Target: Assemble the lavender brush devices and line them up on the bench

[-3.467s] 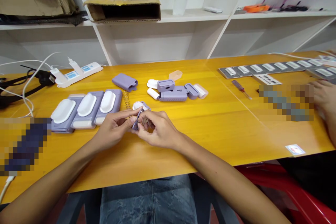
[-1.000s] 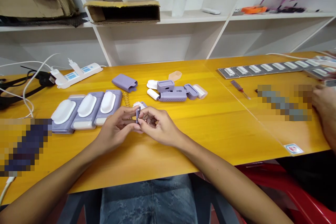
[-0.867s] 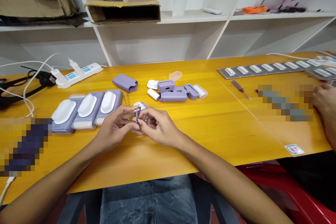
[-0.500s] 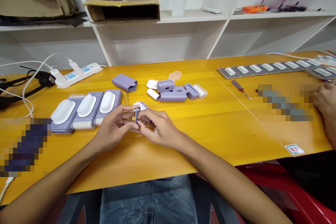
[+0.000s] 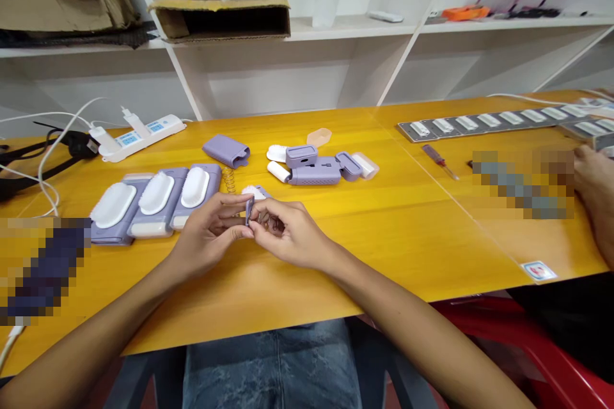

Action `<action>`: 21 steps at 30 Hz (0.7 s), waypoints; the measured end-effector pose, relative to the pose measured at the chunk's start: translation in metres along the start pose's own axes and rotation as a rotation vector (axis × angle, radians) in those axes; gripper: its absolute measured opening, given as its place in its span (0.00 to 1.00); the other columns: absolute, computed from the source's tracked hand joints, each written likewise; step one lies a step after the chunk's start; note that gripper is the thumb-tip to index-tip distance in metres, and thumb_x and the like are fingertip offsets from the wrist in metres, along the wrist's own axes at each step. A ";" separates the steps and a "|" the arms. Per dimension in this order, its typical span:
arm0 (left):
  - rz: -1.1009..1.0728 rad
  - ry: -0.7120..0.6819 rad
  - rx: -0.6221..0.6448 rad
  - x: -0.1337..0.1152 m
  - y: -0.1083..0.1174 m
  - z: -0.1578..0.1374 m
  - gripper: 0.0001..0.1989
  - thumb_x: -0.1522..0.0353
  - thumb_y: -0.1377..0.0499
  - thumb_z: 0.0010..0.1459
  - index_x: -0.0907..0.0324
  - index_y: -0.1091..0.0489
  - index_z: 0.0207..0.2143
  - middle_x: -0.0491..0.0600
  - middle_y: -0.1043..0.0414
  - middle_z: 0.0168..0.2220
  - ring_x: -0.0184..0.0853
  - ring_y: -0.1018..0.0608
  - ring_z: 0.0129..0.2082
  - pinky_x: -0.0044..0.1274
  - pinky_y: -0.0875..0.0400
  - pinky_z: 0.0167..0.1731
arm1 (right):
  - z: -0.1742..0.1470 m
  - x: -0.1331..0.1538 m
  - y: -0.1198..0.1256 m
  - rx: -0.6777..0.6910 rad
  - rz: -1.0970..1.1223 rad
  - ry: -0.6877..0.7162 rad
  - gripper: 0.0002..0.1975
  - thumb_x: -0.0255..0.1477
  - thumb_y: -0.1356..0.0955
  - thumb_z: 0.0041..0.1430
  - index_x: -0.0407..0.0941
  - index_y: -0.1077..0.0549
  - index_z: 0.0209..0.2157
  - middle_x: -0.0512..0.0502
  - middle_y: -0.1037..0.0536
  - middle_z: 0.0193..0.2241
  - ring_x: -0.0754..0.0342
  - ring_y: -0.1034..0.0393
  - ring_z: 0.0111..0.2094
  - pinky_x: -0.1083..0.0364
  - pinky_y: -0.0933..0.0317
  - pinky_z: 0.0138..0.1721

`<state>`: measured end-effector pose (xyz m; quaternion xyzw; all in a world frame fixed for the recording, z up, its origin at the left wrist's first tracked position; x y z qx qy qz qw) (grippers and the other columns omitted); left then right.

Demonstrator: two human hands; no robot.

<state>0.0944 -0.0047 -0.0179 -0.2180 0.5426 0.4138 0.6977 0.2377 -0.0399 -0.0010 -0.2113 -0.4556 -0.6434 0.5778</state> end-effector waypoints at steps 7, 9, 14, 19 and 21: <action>0.127 -0.113 0.008 -0.006 -0.001 -0.003 0.19 0.70 0.34 0.69 0.56 0.29 0.61 0.56 0.18 0.57 0.40 0.11 0.49 0.25 0.13 0.46 | 0.002 -0.009 -0.001 -0.011 0.143 -0.137 0.03 0.28 0.29 0.66 0.45 0.26 0.37 0.56 0.31 0.25 0.61 0.43 0.22 0.60 0.47 0.23; 0.184 -0.149 0.012 -0.009 -0.001 -0.003 0.20 0.71 0.34 0.70 0.56 0.29 0.62 0.56 0.17 0.55 0.40 0.11 0.48 0.24 0.14 0.44 | 0.002 -0.012 -0.002 -0.014 0.178 -0.174 0.04 0.29 0.28 0.65 0.45 0.26 0.37 0.55 0.31 0.24 0.61 0.43 0.22 0.60 0.47 0.23; 0.354 -0.316 -0.024 -0.020 -0.001 -0.006 0.23 0.75 0.34 0.68 0.54 0.29 0.63 0.53 0.15 0.52 0.39 0.11 0.49 0.25 0.14 0.48 | 0.003 -0.019 -0.002 -0.028 0.274 -0.251 0.06 0.31 0.27 0.63 0.44 0.25 0.36 0.53 0.28 0.27 0.60 0.40 0.24 0.59 0.44 0.26; 0.513 -0.470 -0.050 -0.032 -0.004 -0.010 0.26 0.80 0.37 0.68 0.54 0.30 0.65 0.53 0.16 0.55 0.38 0.11 0.51 0.24 0.13 0.46 | 0.003 -0.024 -0.004 -0.013 0.406 -0.310 0.07 0.32 0.25 0.62 0.44 0.23 0.37 0.52 0.23 0.29 0.60 0.34 0.26 0.58 0.41 0.28; 0.556 -0.511 -0.049 -0.036 -0.006 -0.010 0.28 0.81 0.37 0.67 0.55 0.31 0.66 0.55 0.16 0.56 0.39 0.12 0.54 0.24 0.13 0.48 | 0.003 -0.025 -0.005 -0.006 0.471 -0.334 0.07 0.32 0.25 0.62 0.44 0.24 0.37 0.52 0.23 0.28 0.60 0.34 0.25 0.59 0.41 0.27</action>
Point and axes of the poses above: each hand's wrist, its own z-axis towards the middle knuckle, its own y-axis out of the back of the hand, x = y × z, the point moved 8 cm from there along z, towards the middle knuckle
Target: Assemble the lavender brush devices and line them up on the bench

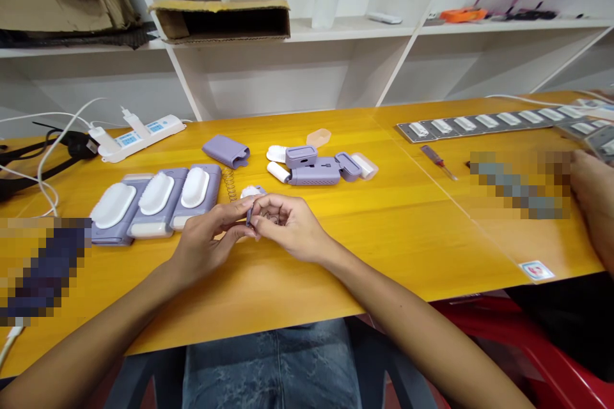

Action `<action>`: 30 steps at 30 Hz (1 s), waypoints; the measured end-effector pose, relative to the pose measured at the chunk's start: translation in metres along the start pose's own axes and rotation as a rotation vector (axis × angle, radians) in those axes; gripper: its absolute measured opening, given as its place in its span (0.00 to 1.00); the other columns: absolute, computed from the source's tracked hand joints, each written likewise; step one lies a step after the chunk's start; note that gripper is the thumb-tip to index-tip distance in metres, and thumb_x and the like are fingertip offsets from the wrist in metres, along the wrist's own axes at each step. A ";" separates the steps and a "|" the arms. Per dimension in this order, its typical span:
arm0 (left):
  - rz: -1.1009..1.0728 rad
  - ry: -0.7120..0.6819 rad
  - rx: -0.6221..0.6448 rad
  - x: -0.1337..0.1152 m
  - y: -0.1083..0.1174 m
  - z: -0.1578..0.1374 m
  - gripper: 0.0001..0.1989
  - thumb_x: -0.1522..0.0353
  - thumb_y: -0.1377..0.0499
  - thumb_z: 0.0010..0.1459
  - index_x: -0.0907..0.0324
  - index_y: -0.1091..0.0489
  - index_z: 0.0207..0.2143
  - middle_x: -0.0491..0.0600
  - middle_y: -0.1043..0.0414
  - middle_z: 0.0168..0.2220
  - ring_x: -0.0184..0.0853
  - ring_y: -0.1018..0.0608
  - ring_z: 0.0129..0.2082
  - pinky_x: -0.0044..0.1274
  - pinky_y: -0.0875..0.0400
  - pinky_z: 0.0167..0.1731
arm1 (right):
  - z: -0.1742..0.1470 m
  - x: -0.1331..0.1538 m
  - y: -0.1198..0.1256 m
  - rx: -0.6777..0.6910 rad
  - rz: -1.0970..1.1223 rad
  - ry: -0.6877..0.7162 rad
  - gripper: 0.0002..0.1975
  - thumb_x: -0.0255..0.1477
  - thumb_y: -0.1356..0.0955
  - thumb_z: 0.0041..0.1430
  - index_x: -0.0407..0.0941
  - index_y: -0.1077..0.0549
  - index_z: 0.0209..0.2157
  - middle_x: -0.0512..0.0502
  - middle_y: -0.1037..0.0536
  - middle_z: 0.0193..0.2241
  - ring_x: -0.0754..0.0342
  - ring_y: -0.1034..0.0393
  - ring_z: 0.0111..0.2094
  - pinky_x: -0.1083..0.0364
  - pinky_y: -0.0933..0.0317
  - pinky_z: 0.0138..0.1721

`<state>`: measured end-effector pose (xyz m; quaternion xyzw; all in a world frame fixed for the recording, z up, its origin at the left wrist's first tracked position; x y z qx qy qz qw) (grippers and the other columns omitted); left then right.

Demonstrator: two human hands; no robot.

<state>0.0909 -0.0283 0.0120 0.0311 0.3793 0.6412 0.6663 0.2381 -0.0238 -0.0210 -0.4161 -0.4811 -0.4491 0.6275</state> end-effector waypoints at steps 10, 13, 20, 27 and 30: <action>0.000 -0.044 -0.004 -0.004 -0.001 0.001 0.28 0.79 0.36 0.69 0.53 0.33 0.67 0.58 0.19 0.60 0.43 0.15 0.60 0.30 0.14 0.55 | 0.001 -0.008 0.000 0.016 0.152 -0.114 0.13 0.38 0.22 0.61 0.44 0.22 0.38 0.52 0.22 0.24 0.60 0.31 0.23 0.60 0.43 0.24; -0.152 0.152 0.022 0.007 -0.006 -0.001 0.27 0.76 0.36 0.70 0.53 0.33 0.67 0.58 0.20 0.60 0.40 0.12 0.53 0.27 0.13 0.50 | 0.000 -0.008 0.001 -0.002 0.144 -0.127 0.15 0.39 0.21 0.60 0.44 0.23 0.37 0.52 0.22 0.23 0.60 0.33 0.22 0.60 0.43 0.24; -0.511 0.525 -0.019 0.031 -0.012 -0.007 0.24 0.70 0.31 0.67 0.53 0.29 0.63 0.58 0.26 0.65 0.41 0.11 0.48 0.31 0.12 0.48 | 0.000 -0.001 0.005 -0.045 0.052 -0.037 0.14 0.38 0.22 0.61 0.44 0.24 0.37 0.51 0.20 0.26 0.58 0.28 0.25 0.58 0.35 0.29; -0.772 0.677 -0.043 0.043 -0.015 -0.004 0.22 0.64 0.30 0.66 0.57 0.28 0.59 0.59 0.26 0.64 0.43 0.14 0.52 0.32 0.10 0.43 | -0.005 0.004 0.009 -0.137 -0.257 0.110 0.08 0.35 0.26 0.64 0.45 0.24 0.40 0.52 0.24 0.27 0.59 0.34 0.24 0.58 0.36 0.26; -0.806 0.690 -0.003 0.043 -0.018 -0.004 0.22 0.63 0.32 0.68 0.57 0.28 0.60 0.60 0.25 0.64 0.41 0.13 0.50 0.32 0.10 0.42 | -0.006 0.007 0.009 -0.144 -0.313 0.145 0.08 0.34 0.27 0.64 0.46 0.24 0.41 0.53 0.25 0.25 0.59 0.36 0.23 0.59 0.39 0.25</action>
Point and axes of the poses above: each hand's wrist, its own z-axis towards the middle knuckle, its own y-axis out of the back of the hand, x = y × z, the point moved 8 cm from there along z, towards the middle knuckle
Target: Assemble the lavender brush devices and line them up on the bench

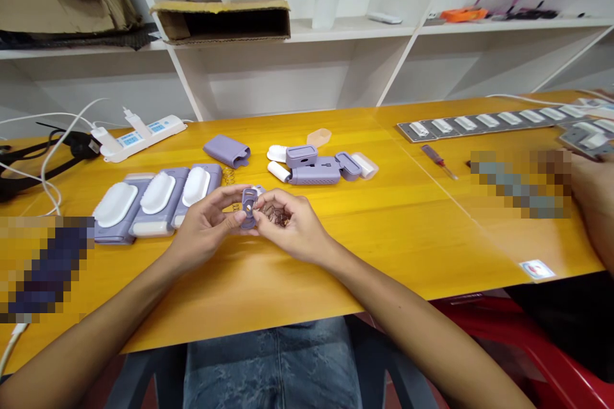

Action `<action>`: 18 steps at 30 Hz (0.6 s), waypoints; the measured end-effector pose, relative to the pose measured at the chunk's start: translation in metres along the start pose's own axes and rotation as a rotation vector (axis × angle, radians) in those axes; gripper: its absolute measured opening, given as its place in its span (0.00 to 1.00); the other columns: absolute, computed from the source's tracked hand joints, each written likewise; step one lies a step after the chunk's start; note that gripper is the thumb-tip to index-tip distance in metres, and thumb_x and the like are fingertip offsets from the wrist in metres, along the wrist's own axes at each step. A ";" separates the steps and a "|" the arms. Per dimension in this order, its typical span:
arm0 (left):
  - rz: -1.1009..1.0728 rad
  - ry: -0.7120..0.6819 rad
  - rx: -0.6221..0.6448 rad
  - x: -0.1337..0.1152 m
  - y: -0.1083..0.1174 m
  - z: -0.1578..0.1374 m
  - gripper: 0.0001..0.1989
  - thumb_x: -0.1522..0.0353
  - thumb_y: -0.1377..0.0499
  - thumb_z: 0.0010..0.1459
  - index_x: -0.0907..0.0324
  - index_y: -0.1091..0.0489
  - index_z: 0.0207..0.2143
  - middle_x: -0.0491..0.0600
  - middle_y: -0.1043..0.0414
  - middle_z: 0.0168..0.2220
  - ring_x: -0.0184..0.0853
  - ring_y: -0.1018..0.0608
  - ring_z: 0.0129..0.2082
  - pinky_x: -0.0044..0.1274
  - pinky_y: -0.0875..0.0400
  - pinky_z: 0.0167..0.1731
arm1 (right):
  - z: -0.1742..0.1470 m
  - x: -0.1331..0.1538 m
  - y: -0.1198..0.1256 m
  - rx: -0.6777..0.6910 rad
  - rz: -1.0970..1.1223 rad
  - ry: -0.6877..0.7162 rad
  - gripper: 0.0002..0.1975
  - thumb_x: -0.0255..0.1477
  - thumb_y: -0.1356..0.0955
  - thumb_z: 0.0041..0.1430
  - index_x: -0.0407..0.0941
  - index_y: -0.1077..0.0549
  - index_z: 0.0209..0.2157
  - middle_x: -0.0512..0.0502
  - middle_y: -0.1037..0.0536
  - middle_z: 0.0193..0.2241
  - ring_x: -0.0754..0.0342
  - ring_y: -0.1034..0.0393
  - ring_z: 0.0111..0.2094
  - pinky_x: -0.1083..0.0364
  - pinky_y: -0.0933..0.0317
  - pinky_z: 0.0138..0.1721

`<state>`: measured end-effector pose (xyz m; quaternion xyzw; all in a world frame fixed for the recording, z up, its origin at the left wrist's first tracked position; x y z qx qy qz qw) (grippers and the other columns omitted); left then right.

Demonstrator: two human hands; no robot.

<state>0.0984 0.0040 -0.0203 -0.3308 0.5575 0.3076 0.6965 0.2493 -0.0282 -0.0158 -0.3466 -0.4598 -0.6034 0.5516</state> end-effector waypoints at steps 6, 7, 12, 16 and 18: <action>0.047 -0.041 0.016 -0.004 -0.004 -0.003 0.21 0.65 0.33 0.69 0.56 0.28 0.62 0.59 0.25 0.65 0.40 0.14 0.52 0.32 0.11 0.46 | 0.001 0.005 0.000 -0.019 -0.011 0.008 0.07 0.33 0.26 0.61 0.46 0.25 0.38 0.54 0.26 0.24 0.60 0.39 0.21 0.59 0.43 0.23; 0.068 -0.045 0.010 -0.005 -0.004 -0.003 0.22 0.65 0.33 0.69 0.55 0.29 0.63 0.59 0.25 0.65 0.41 0.14 0.53 0.31 0.11 0.47 | 0.001 0.006 -0.001 -0.021 -0.020 0.009 0.07 0.32 0.26 0.60 0.46 0.25 0.38 0.54 0.26 0.24 0.61 0.40 0.21 0.59 0.43 0.23; 0.121 -0.091 0.001 -0.007 -0.003 -0.004 0.22 0.66 0.33 0.69 0.54 0.28 0.63 0.57 0.24 0.64 0.43 0.15 0.56 0.31 0.12 0.48 | -0.002 0.005 -0.003 -0.022 -0.063 0.012 0.07 0.30 0.27 0.58 0.46 0.26 0.37 0.55 0.26 0.24 0.61 0.41 0.20 0.60 0.44 0.22; 0.078 -0.083 0.020 -0.004 -0.005 -0.003 0.22 0.66 0.32 0.68 0.54 0.27 0.62 0.58 0.25 0.64 0.40 0.13 0.49 0.31 0.12 0.46 | -0.004 0.004 -0.003 -0.026 -0.107 0.069 0.07 0.30 0.27 0.59 0.47 0.27 0.39 0.57 0.30 0.23 0.62 0.42 0.20 0.60 0.45 0.22; 0.068 -0.088 0.012 -0.004 -0.005 -0.003 0.21 0.67 0.30 0.65 0.55 0.27 0.59 0.57 0.24 0.62 0.39 0.12 0.46 0.30 0.12 0.45 | -0.004 0.004 -0.004 -0.015 -0.116 0.106 0.07 0.30 0.27 0.61 0.47 0.27 0.40 0.58 0.31 0.22 0.62 0.42 0.19 0.59 0.46 0.22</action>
Point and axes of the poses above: each hand's wrist, its own z-axis towards the middle knuckle, its own y-axis out of the back of the hand, x = y × z, the point moved 8 cm from there along z, towards the middle knuckle
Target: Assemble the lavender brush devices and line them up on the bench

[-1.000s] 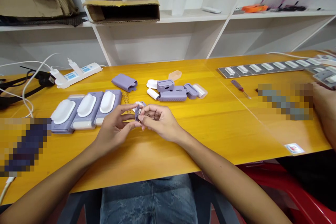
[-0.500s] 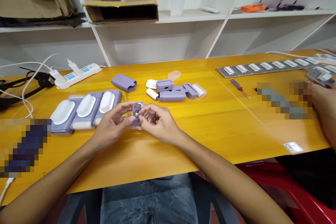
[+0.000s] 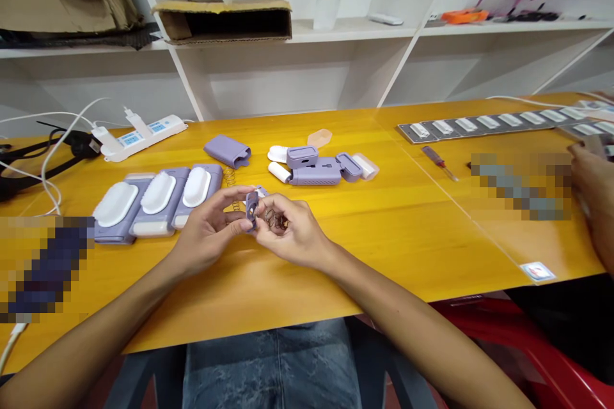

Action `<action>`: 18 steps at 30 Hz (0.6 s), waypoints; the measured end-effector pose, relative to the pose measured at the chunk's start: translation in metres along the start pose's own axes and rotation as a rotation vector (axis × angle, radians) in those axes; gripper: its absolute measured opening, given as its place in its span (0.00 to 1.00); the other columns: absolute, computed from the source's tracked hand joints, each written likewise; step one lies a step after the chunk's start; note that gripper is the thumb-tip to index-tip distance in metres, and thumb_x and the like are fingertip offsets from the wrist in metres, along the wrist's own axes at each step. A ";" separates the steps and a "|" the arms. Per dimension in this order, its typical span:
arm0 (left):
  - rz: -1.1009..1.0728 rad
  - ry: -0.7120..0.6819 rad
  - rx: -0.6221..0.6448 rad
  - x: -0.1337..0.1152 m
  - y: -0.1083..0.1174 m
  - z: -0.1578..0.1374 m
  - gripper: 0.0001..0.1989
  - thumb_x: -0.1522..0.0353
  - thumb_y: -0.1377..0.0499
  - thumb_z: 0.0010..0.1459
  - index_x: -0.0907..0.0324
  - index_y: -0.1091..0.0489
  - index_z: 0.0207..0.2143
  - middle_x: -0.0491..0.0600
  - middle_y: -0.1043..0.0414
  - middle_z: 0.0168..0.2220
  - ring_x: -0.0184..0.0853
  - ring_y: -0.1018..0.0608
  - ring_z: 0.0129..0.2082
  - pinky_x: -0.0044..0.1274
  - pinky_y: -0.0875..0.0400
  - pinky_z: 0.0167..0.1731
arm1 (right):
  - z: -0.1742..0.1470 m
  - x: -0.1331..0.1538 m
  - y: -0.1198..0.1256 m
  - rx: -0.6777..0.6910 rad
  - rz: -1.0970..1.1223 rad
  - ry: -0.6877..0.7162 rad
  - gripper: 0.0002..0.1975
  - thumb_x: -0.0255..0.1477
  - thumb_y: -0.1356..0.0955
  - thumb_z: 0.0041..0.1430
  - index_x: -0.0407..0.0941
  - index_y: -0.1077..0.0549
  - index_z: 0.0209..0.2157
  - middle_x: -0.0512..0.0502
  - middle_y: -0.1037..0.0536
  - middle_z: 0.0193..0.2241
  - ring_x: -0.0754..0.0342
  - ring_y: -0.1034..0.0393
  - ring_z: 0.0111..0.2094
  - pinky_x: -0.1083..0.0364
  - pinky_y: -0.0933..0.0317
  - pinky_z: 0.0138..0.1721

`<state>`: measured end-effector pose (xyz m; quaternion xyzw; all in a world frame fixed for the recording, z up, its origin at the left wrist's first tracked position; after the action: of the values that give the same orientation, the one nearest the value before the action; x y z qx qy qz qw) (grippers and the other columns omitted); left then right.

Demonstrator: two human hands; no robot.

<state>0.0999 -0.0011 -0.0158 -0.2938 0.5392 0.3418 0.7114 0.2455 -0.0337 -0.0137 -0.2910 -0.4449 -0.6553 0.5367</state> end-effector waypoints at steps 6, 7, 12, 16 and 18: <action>0.054 -0.031 -0.032 -0.003 0.000 -0.002 0.24 0.71 0.29 0.62 0.54 0.25 0.59 0.55 0.21 0.58 0.37 0.12 0.47 0.28 0.14 0.48 | 0.001 0.002 0.000 -0.002 0.021 0.015 0.06 0.29 0.28 0.62 0.47 0.28 0.39 0.58 0.32 0.23 0.62 0.43 0.20 0.60 0.48 0.22; 0.060 -0.028 -0.034 -0.002 0.000 -0.002 0.24 0.71 0.29 0.62 0.54 0.26 0.60 0.56 0.22 0.61 0.38 0.12 0.47 0.29 0.14 0.49 | 0.000 0.001 0.000 -0.001 0.023 0.004 0.06 0.29 0.28 0.62 0.47 0.28 0.40 0.57 0.31 0.24 0.62 0.43 0.21 0.60 0.47 0.22; 0.079 -0.025 -0.042 -0.001 0.002 -0.002 0.27 0.70 0.30 0.64 0.53 0.27 0.64 0.58 0.26 0.66 0.41 0.13 0.51 0.32 0.15 0.52 | -0.001 -0.002 0.002 0.008 0.049 -0.062 0.08 0.33 0.27 0.62 0.47 0.27 0.40 0.54 0.28 0.26 0.60 0.42 0.22 0.59 0.46 0.23; 0.108 -0.080 -0.045 -0.005 0.002 -0.002 0.27 0.72 0.32 0.65 0.52 0.27 0.65 0.56 0.25 0.64 0.39 0.14 0.51 0.31 0.15 0.53 | -0.001 -0.002 0.002 0.021 0.121 -0.112 0.08 0.34 0.26 0.62 0.47 0.27 0.40 0.53 0.28 0.26 0.58 0.38 0.24 0.57 0.43 0.25; 0.135 -0.119 -0.040 -0.008 0.001 -0.003 0.27 0.73 0.32 0.65 0.51 0.26 0.65 0.56 0.26 0.64 0.38 0.14 0.51 0.31 0.15 0.53 | 0.000 -0.002 0.002 0.028 0.159 -0.130 0.09 0.34 0.26 0.62 0.47 0.27 0.40 0.53 0.27 0.27 0.57 0.37 0.25 0.57 0.42 0.26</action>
<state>0.0956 -0.0041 -0.0090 -0.2500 0.5075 0.4167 0.7116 0.2482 -0.0330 -0.0151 -0.3598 -0.4636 -0.5840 0.5609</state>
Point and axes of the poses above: each hand's wrist, its own z-axis towards the middle knuckle, its own y-axis out of the back of the hand, x = y × z, the point moved 8 cm from there along z, towards the middle knuckle
